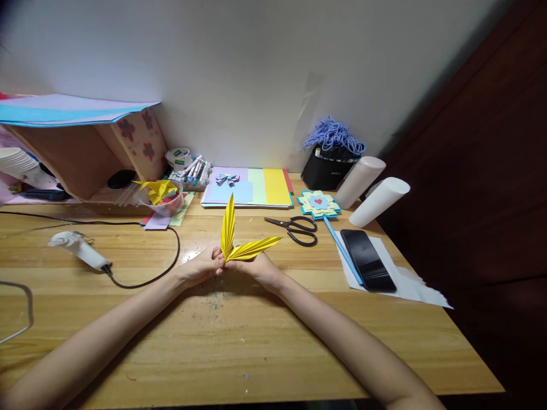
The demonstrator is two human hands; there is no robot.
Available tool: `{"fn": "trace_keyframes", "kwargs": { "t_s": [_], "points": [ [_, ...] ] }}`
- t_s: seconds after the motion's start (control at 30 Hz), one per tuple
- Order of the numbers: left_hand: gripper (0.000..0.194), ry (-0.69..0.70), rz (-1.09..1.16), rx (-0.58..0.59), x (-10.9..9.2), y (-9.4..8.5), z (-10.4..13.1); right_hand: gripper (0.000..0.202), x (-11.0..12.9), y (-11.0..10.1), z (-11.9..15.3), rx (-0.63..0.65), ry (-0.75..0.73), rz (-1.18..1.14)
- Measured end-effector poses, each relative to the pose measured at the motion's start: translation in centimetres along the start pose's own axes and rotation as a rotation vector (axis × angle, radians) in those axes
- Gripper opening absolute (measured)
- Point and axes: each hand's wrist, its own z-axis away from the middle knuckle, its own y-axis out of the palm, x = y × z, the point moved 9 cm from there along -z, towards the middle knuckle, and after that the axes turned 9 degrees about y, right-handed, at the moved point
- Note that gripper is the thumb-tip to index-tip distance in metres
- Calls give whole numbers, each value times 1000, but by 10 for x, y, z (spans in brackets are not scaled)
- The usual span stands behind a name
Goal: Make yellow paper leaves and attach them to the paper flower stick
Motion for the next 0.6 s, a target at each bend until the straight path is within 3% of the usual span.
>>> {"fn": "trace_keyframes", "kwargs": {
  "t_s": [0.3,0.5,0.6],
  "points": [
    [40,30,24,-101,3,-7,-1,25,-8,-4,-1,-37,-25,-122],
    [47,11,-112,-131,9,-15,-1,20,-13,-9,-1,-73,-29,-173],
    [44,59,-219,-122,-2,-17,-2,20,-13,-14,-1,-126,-7,-184]
  ]
}}
